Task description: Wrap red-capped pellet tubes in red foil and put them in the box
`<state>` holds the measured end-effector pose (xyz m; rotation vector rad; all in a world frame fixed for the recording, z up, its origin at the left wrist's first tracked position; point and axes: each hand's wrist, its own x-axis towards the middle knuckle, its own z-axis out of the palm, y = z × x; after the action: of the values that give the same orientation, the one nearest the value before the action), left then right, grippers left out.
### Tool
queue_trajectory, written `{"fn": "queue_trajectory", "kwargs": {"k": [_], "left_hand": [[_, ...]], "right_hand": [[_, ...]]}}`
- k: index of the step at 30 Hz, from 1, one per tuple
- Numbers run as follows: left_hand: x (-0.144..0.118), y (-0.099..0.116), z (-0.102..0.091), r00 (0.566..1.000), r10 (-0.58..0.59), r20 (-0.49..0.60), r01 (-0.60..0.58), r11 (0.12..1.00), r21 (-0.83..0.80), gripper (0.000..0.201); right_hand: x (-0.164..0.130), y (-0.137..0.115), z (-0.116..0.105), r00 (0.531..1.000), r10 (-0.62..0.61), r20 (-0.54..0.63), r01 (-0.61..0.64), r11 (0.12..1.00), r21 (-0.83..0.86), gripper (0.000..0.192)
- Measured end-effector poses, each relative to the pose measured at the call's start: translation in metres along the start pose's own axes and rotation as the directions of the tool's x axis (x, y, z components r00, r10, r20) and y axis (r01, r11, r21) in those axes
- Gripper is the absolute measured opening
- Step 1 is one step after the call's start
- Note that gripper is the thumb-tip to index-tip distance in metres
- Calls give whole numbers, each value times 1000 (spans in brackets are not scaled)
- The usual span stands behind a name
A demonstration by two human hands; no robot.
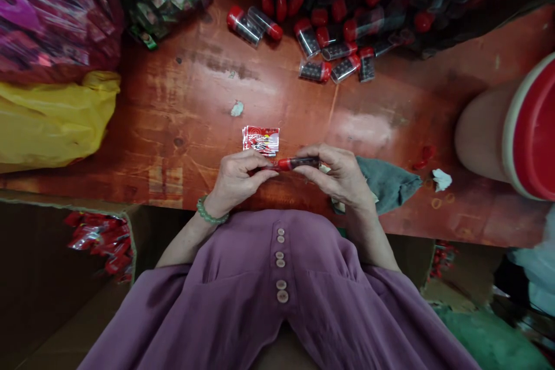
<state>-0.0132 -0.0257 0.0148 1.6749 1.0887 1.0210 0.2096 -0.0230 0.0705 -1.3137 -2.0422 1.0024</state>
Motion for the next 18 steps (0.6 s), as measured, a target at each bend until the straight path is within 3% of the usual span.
{"fn": "queue_trajectory", "kwargs": {"k": [12, 18], "left_hand": [[0, -3, -1, 993, -45, 107, 50, 998, -39, 5], [2, -5, 0, 975, -97, 198, 126, 982, -143, 13]], "right_hand": [[5, -7, -3, 969, -3, 246, 32, 993, -112, 13], [11, 1, 3, 968, 14, 251, -26, 999, 45, 15]]}}
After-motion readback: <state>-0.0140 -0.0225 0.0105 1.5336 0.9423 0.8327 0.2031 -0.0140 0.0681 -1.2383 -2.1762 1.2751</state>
